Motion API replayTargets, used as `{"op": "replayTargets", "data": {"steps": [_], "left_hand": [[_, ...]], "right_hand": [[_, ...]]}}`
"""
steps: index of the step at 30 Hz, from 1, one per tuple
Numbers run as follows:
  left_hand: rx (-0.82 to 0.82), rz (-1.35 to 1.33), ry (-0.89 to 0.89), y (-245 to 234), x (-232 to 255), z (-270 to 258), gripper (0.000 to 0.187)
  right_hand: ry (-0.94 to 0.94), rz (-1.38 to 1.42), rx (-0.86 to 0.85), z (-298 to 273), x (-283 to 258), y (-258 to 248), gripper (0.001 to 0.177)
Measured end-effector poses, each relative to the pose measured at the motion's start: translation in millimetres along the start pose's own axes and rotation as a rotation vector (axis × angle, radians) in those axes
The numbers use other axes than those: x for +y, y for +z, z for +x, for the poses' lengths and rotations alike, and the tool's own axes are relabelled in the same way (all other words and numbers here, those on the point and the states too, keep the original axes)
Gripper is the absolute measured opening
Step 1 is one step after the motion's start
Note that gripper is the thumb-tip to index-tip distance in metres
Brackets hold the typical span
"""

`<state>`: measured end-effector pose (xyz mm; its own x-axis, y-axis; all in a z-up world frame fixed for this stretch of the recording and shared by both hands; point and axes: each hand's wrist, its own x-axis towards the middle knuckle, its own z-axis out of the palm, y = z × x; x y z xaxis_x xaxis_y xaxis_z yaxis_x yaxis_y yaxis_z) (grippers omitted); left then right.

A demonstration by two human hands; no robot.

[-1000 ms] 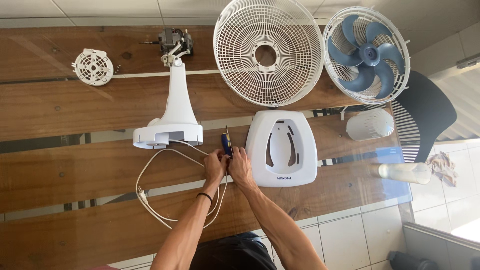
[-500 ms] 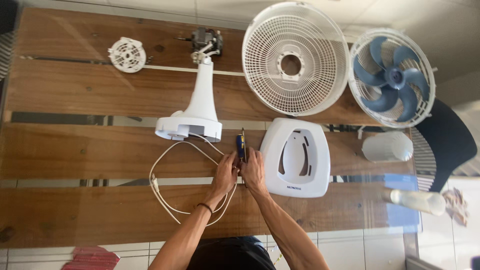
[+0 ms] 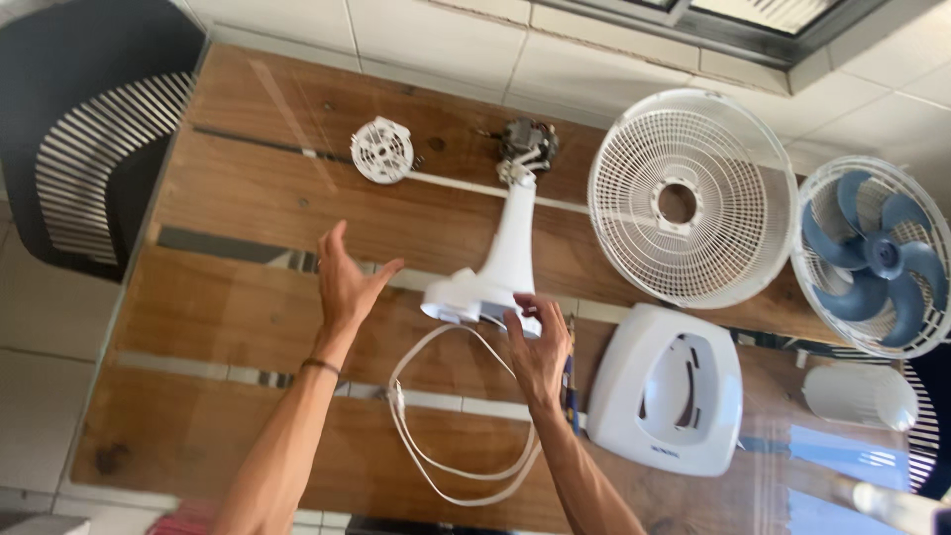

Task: The person assembles a white electric fan on a glass-topped wooden table. They place the motor assembly into the base, attach the neck, and secure the rear fan housing with a screwdriver. The front grille and fan blades remain separate on the table.

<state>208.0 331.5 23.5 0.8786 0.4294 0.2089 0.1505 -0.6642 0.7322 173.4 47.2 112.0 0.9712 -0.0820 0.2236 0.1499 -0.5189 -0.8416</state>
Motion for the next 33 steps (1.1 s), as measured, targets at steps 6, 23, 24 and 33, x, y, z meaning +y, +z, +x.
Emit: {"op": "replayTargets", "data": {"steps": [6,23,24,33], "left_hand": [[-0.223,0.037,-0.059,43,-15,155,0.146],[-0.352,0.18,0.251,40,-26,180,0.122],[-0.314,0.142,0.321,27,-15,170,0.121],[-0.392,-0.203,0.544,-35,127,24,0.107]], "right_hand": [[0.227,0.079,-0.011,0,-19,31,0.023],[0.191,0.221,-0.117,54,-36,109,0.031],[0.228,0.255,-0.165,66,-40,117,0.041],[0.413,0.538,-0.126,21,-59,32,0.046]]}}
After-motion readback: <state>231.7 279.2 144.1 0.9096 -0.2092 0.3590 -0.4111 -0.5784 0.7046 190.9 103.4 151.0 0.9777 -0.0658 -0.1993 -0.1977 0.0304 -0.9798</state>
